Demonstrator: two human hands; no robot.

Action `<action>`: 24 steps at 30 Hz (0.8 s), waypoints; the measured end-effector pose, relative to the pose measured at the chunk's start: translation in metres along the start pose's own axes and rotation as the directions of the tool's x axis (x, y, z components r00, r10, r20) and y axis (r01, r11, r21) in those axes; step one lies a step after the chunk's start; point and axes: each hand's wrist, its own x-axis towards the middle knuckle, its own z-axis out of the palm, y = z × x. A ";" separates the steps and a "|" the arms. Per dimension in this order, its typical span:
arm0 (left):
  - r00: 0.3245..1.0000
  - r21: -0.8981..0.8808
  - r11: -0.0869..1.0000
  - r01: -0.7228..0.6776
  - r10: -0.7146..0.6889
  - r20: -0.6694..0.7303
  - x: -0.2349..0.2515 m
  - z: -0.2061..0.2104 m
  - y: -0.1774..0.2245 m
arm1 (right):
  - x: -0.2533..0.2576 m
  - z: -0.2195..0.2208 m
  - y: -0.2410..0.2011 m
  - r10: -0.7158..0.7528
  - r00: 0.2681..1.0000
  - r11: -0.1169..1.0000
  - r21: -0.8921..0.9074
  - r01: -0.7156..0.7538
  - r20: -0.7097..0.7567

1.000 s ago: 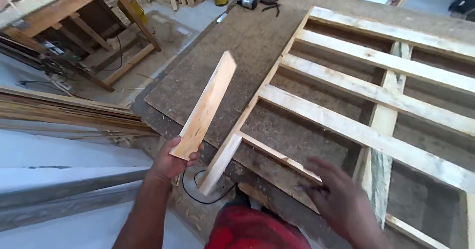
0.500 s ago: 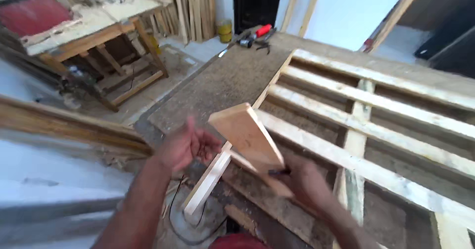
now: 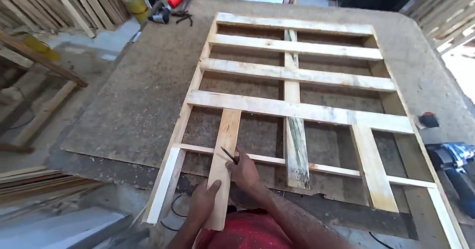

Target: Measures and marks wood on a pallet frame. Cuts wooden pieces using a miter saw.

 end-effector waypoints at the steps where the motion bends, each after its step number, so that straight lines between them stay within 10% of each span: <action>1: 1.000 0.029 0.999 0.017 -0.017 0.020 0.003 0.001 0.000 | 0.004 -0.003 0.000 0.002 1.000 0.995 -0.104 -0.002 0.000; 15: 1.000 0.034 0.999 0.015 -0.016 0.019 0.030 0.023 0.014 | 0.034 -0.029 0.006 0.004 0.998 0.944 -0.330 0.018 0.064; 24: 0.997 -0.015 0.999 0.030 -0.029 0.066 0.030 0.020 0.020 | 0.081 -0.146 0.012 -0.061 0.983 0.866 -0.480 0.138 0.171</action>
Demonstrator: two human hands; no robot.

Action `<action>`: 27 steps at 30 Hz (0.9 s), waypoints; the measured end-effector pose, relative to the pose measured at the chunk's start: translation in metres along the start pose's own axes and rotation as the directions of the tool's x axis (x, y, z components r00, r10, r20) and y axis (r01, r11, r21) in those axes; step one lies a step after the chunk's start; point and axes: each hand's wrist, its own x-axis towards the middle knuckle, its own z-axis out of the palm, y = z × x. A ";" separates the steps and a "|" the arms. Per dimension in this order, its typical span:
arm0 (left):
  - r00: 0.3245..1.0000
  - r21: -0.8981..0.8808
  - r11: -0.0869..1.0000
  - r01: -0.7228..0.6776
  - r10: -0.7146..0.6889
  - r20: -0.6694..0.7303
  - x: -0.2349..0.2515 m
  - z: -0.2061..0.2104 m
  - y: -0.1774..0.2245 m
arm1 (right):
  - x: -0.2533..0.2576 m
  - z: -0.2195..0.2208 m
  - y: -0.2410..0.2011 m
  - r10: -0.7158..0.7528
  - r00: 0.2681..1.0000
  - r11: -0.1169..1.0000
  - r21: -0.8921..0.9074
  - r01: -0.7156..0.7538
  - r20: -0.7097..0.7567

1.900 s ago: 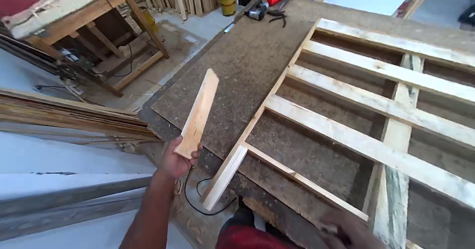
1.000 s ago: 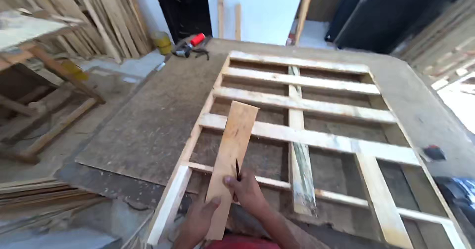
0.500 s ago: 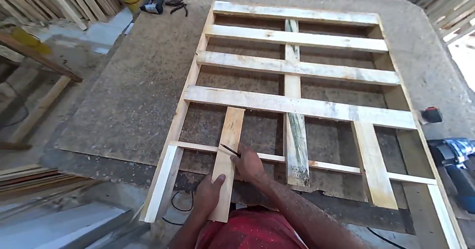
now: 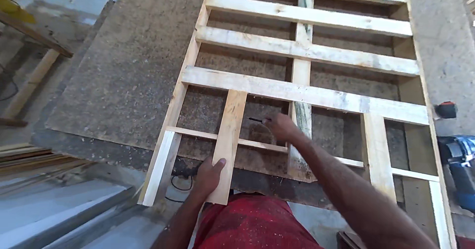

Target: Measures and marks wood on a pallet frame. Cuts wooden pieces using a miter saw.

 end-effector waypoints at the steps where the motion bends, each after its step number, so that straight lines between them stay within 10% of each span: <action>1: 1.000 -0.007 1.000 0.010 -0.010 0.003 0.000 0.000 0.002 | 0.008 -0.006 0.005 -0.021 0.998 0.999 -0.028 0.022 0.054; 9: 0.999 0.032 0.998 0.051 -0.052 0.017 0.002 0.000 0.003 | 0.057 0.026 0.010 -0.137 0.869 0.965 0.260 0.009 0.476; 15: 0.999 0.017 0.999 0.048 -0.048 0.023 0.001 -0.002 0.005 | 0.078 0.076 0.000 -0.188 0.872 0.857 0.510 -0.080 0.453; 27: 0.998 0.040 0.997 0.059 -0.061 0.031 0.003 -0.003 0.009 | 0.092 0.067 -0.005 -0.300 0.849 0.889 0.449 0.084 0.435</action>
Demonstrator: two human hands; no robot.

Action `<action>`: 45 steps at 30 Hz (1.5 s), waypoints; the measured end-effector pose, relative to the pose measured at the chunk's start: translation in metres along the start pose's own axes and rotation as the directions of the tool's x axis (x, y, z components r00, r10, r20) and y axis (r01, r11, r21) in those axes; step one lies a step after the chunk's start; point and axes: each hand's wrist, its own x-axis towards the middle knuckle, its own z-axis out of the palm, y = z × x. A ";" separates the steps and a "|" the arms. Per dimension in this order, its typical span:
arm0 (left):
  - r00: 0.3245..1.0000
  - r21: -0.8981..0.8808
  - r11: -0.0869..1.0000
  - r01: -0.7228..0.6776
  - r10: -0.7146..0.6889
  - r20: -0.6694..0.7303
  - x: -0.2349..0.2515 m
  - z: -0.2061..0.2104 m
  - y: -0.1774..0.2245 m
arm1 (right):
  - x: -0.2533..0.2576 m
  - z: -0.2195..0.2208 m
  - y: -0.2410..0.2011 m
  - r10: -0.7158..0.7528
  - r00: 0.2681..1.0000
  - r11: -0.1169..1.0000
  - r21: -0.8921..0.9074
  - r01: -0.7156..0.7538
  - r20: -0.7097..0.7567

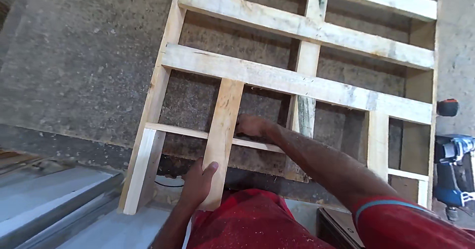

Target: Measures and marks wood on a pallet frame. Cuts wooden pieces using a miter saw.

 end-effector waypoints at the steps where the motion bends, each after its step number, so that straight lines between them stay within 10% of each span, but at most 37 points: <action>1: 1.000 -0.001 1.000 0.002 -0.002 -0.001 0.000 0.000 0.000 | -0.005 -0.005 0.002 0.005 1.000 1.000 -0.001 -0.005 0.025; 10: 0.994 0.022 0.997 -0.079 0.080 -0.071 -0.003 0.003 -0.012 | -0.024 -0.015 -0.009 -0.102 0.995 0.958 -0.269 0.099 0.000; 17: 0.989 0.065 0.990 -0.127 0.131 -0.068 -0.009 0.005 -0.010 | -0.238 -0.062 0.001 -0.074 0.929 0.923 -0.378 -0.075 -0.363; 20: 0.993 0.016 0.994 -0.107 0.108 -0.051 -0.002 -0.001 -0.019 | -0.325 -0.045 0.038 -0.061 0.690 0.994 -0.106 -0.023 -0.722; 22: 0.993 -0.019 0.994 -0.106 0.104 -0.063 0.005 -0.003 -0.018 | -0.365 -0.030 0.073 0.093 0.386 0.996 0.083 -0.044 -0.918; 24: 0.987 0.034 0.993 -0.115 0.118 -0.110 0.007 -0.004 -0.012 | -0.387 -0.017 0.115 0.286 0.071 0.931 0.260 -0.254 -0.956; 26: 0.972 0.148 0.981 -0.124 0.150 -0.182 0.006 0.000 -0.002 | -0.397 -0.006 0.152 0.413 -0.050 0.786 0.383 -0.485 -0.909; 34: 0.924 0.365 0.929 -0.063 0.192 -0.332 -0.019 0.039 0.048 | -0.373 0.012 0.185 0.497 0.056 0.610 0.303 -0.732 -0.866; 38: 0.909 0.331 0.944 -0.014 0.150 -0.390 -0.012 0.038 0.039 | -0.382 0.012 0.156 0.509 0.115 0.703 0.335 -0.627 -0.853; 45: 0.945 -0.453 0.831 -0.323 0.310 -0.105 -0.040 0.034 -0.026 | -0.314 0.053 0.067 0.310 0.328 0.854 0.110 -0.509 -0.892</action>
